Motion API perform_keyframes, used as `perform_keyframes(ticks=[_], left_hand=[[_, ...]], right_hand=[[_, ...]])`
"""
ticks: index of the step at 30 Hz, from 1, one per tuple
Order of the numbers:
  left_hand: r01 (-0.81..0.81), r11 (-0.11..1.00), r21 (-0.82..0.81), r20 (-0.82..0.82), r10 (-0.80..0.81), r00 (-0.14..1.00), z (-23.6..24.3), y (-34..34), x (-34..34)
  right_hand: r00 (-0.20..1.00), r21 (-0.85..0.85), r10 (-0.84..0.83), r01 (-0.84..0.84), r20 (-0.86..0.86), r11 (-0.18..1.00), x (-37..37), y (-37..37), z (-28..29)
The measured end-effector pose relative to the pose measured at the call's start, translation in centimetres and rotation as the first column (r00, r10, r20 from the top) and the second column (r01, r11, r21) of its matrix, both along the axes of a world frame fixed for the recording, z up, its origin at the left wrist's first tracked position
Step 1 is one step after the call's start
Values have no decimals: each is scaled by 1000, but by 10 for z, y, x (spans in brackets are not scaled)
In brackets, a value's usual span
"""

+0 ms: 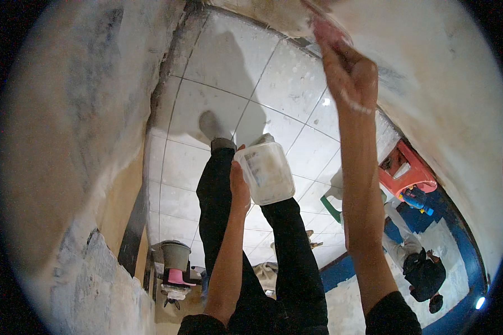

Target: The person applies white patching compound to a damaged wall using a red putty knife, scooping the material from a small plastic container and smoothing it over the surface.

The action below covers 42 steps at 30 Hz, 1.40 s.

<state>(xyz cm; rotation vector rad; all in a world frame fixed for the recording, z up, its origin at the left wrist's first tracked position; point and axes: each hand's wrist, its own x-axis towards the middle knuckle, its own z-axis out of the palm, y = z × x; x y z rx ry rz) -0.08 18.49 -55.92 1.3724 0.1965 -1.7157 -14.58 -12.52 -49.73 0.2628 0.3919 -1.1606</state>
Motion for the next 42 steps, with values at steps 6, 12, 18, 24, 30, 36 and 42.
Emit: perform_keyframes(ticks=[6,12,18,24,30,36,42], left_hand=[[-5,1000,-12,23,5,1000,6,-12,4],[15,1000,-27,40,-14,999,4,-11,7],[24,999,41,35,-25,999,4,-8,5],[3,1000,-6,-45,-4,999,-8,-5,1],[52,999,6,18,-52,998,-2,-5,3],[109,994,-8,35,-109,993,5,-9,-5],[117,993,0,16,-117,993,1,-6,-7]], right_hand=[[674,-97,56,-187,-737,978,27,-14,-93],[976,-102,-49,27,-211,994,-8,-70,-139],[978,144,-177,192,-112,971,31,8,20],[596,-80,-3,-104,-803,991,37,10,-42],[988,-18,-136,135,-71,991,-47,-32,-25],[909,113,-229,283,-348,952,-19,41,76],[641,72,74,-30,-764,997,-60,38,-101]])
